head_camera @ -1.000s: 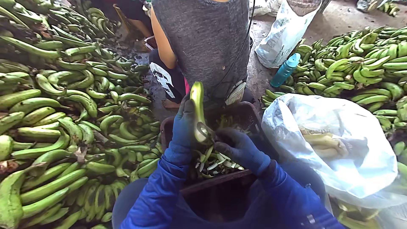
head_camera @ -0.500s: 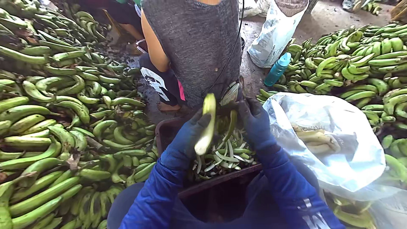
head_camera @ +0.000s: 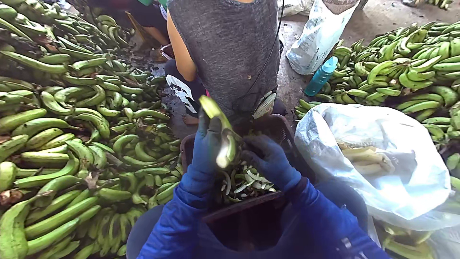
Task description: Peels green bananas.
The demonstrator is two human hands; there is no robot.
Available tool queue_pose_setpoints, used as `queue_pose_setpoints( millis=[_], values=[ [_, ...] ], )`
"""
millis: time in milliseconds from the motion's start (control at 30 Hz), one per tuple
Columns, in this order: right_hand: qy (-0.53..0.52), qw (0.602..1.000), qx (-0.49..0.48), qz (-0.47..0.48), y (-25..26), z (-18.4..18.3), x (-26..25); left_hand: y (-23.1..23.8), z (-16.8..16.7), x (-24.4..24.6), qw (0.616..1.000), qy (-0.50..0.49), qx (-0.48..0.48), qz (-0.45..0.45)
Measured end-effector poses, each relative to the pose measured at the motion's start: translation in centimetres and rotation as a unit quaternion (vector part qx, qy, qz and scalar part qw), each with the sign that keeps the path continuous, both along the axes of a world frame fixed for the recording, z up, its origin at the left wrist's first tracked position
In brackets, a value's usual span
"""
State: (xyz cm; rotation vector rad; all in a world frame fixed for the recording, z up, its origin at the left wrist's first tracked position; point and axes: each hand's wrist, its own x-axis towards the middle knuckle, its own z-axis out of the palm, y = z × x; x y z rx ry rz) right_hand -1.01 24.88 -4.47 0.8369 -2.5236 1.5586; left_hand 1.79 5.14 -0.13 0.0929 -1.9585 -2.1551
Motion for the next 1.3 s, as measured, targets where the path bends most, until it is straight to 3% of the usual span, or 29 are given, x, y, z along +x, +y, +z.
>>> queue_pose_setpoints(
  millis=[100,200,333,467,600,700,867,967,1100,1167,1233,1300],
  values=[
    [0.021,0.997,0.041,-0.064,1.2,0.3,-3.7,-0.5,-0.1,0.4,0.962,-0.116,0.052,-0.241],
    [-0.05,0.988,0.059,-0.136,2.6,0.0,-6.7,0.7,-0.3,-0.2,0.912,-0.181,0.159,-0.331],
    [-0.053,0.987,0.012,-0.154,2.4,0.8,-4.5,1.0,-0.4,-0.8,0.958,-0.152,0.178,-0.164],
    [-0.006,0.992,-0.013,-0.123,0.5,0.3,-0.6,-0.2,-2.0,-1.8,0.942,-0.104,0.318,-0.002],
    [0.032,0.997,0.012,-0.075,-0.9,-1.0,1.3,-1.9,-4.6,-1.5,0.965,-0.127,0.212,0.084],
    [0.058,0.996,0.017,-0.058,-0.7,-1.2,0.6,-1.6,-2.4,-1.7,0.966,-0.114,0.231,0.035],
    [0.062,0.998,0.014,-0.009,1.1,-0.2,-1.9,-1.1,0.5,-0.2,0.986,-0.123,0.047,-0.105],
    [-0.057,0.997,0.056,0.013,2.1,0.5,-4.6,-1.1,0.7,0.3,0.953,-0.185,0.098,-0.217],
    [-0.157,0.971,0.172,-0.058,3.4,-2.4,-8.2,-0.1,0.1,0.3,0.887,-0.196,0.184,-0.376],
    [-0.134,0.962,0.203,-0.122,3.5,-2.4,-8.0,0.3,-0.6,-0.2,0.896,-0.155,0.218,-0.354],
    [-0.086,0.963,0.195,-0.163,3.2,-1.7,-7.0,0.6,-1.1,-0.8,0.918,-0.127,0.274,-0.255],
    [-0.041,0.974,0.15,-0.165,2.5,-0.8,-5.3,0.3,-1.6,-1.2,0.912,-0.096,0.364,-0.162]
  ],
)
